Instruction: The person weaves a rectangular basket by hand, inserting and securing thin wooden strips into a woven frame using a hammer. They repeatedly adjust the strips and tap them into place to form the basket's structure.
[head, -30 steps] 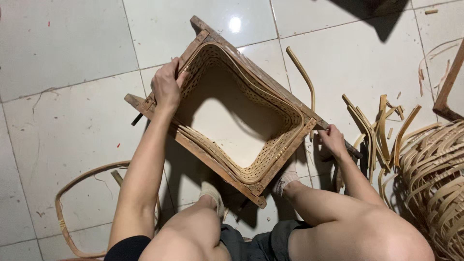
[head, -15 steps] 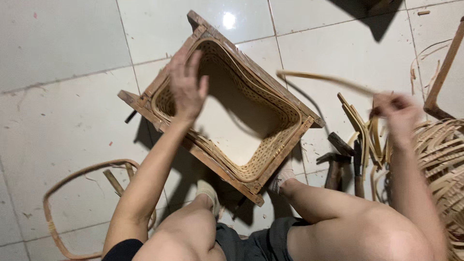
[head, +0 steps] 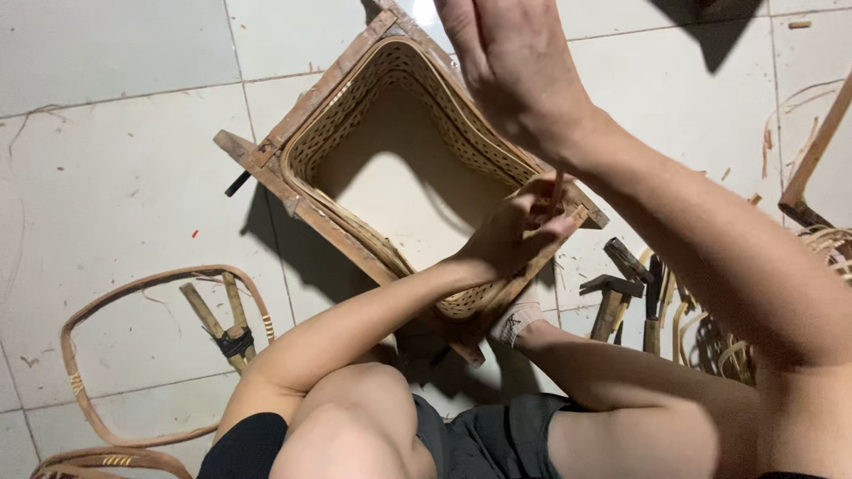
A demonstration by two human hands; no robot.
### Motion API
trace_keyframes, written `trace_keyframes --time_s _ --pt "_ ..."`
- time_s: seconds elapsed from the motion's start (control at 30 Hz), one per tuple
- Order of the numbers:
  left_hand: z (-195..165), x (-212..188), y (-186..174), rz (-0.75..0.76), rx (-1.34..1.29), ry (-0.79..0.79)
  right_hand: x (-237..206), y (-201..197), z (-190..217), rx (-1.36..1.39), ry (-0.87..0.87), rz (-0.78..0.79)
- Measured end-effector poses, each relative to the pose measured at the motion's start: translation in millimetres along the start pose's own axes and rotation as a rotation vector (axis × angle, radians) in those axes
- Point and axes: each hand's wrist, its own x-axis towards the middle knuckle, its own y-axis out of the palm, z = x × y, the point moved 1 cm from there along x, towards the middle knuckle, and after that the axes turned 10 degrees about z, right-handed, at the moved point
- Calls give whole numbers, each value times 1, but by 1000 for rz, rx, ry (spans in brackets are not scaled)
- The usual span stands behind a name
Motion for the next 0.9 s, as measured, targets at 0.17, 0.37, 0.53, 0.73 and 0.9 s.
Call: trace_keyframes --time_s 0.17,0.37,0.53,0.73,0.9 --pt "8 -8 -3 -158 -52 135 11 30 -12 494 283 130" --pt "10 -17 -8 -129 -233 -247 5 73 -16 188 204 95" --pt "5 -19 -10 -163 -168 -95 -6 93 -19 268 242 112" --pt "11 -22 -3 -194 -169 82 -10 97 -17 282 308 182" --pt "18 -20 -1 -148 -215 33 -12 97 -16 244 253 119"
